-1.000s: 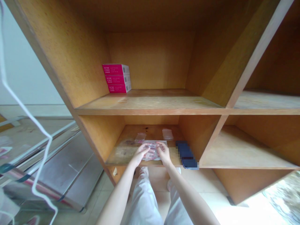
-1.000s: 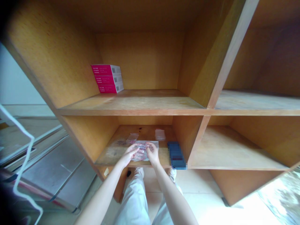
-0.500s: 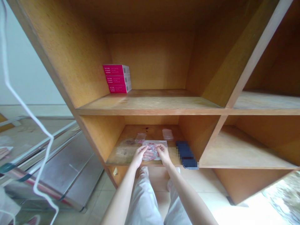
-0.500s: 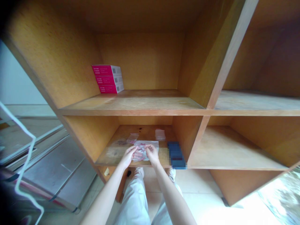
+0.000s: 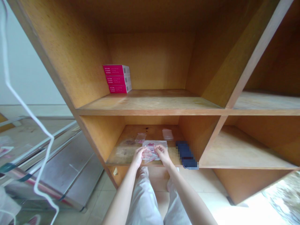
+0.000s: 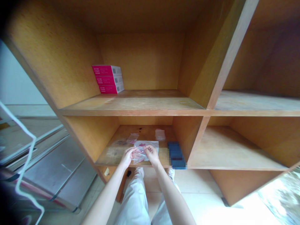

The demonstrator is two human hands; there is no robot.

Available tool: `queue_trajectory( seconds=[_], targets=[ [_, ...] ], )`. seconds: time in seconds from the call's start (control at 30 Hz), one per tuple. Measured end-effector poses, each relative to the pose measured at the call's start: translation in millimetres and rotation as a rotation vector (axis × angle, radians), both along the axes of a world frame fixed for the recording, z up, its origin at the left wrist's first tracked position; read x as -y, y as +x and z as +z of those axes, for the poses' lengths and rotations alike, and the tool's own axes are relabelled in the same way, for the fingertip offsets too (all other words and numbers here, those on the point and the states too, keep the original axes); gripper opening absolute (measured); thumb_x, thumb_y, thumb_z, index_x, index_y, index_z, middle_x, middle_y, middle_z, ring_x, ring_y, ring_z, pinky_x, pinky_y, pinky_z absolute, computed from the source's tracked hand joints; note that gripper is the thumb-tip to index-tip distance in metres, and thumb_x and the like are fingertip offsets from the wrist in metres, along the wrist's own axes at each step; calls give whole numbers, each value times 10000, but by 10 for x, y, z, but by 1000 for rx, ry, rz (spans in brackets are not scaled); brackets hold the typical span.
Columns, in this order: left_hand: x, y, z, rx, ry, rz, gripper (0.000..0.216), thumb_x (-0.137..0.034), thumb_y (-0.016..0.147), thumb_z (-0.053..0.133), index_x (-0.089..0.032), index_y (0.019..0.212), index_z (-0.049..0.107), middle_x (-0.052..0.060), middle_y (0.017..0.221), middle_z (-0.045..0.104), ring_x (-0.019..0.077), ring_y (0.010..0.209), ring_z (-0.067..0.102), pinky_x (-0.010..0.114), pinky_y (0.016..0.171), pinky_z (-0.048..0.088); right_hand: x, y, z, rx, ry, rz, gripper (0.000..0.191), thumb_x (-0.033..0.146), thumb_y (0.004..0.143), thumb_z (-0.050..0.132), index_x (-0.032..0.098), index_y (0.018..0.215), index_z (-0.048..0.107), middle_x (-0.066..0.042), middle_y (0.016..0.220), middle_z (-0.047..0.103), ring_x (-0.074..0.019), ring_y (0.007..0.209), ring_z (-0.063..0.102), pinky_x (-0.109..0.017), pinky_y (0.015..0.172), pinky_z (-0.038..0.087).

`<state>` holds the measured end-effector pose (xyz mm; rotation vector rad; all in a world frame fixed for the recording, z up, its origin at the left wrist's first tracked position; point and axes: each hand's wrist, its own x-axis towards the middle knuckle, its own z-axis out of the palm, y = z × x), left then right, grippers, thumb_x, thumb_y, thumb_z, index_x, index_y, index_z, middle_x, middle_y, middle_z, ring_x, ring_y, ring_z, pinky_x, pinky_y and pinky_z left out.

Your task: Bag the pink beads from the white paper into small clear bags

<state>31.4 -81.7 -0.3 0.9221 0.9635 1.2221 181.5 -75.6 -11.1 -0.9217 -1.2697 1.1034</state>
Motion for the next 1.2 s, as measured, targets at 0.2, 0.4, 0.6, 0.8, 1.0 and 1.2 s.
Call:
queue_trajectory(
  seconds=[0.2,0.4,0.6,0.8,1.0,1.2],
  targets=[
    [7,-5,5,-2,22,-54,252,-381,678,579,-152,778,542,36,708,668,203,564,645,291,474,505,8,0,9,-30,-21,30,183,334,706,546,166,636,523,56,487,428,-72,432,345,-181,417,251],
    [69,20,88,-173,66,-118,274,-394,656,630,-150,773,584,21,710,652,163,543,629,251,489,493,42,17,33,-5,-6,33,112,273,675,535,168,638,548,27,557,511,-90,481,420,-187,440,309],
    [82,35,121,-159,60,-112,295,-396,625,661,-145,765,593,17,685,648,162,587,629,256,548,499,38,24,36,8,-3,43,115,283,682,538,173,651,553,34,537,503,-94,482,430,-190,450,327],
    [58,30,77,-192,98,-87,301,-401,617,668,-133,739,608,32,675,652,160,627,621,239,560,489,32,-5,31,3,-22,65,158,319,665,591,167,647,554,15,584,563,-114,546,501,-215,532,382],
    [51,30,59,-215,120,-134,310,-417,654,634,-134,776,602,57,723,666,174,664,632,230,539,486,-1,-12,-24,-8,-25,94,180,341,656,607,169,649,554,4,604,575,-123,567,521,-230,560,403],
    [52,44,75,-253,110,-169,326,-434,652,631,-140,789,602,54,734,663,152,588,619,199,450,449,2,-10,-12,-21,-30,95,196,355,646,608,168,625,553,7,588,574,-118,548,519,-223,540,400]
  ],
)
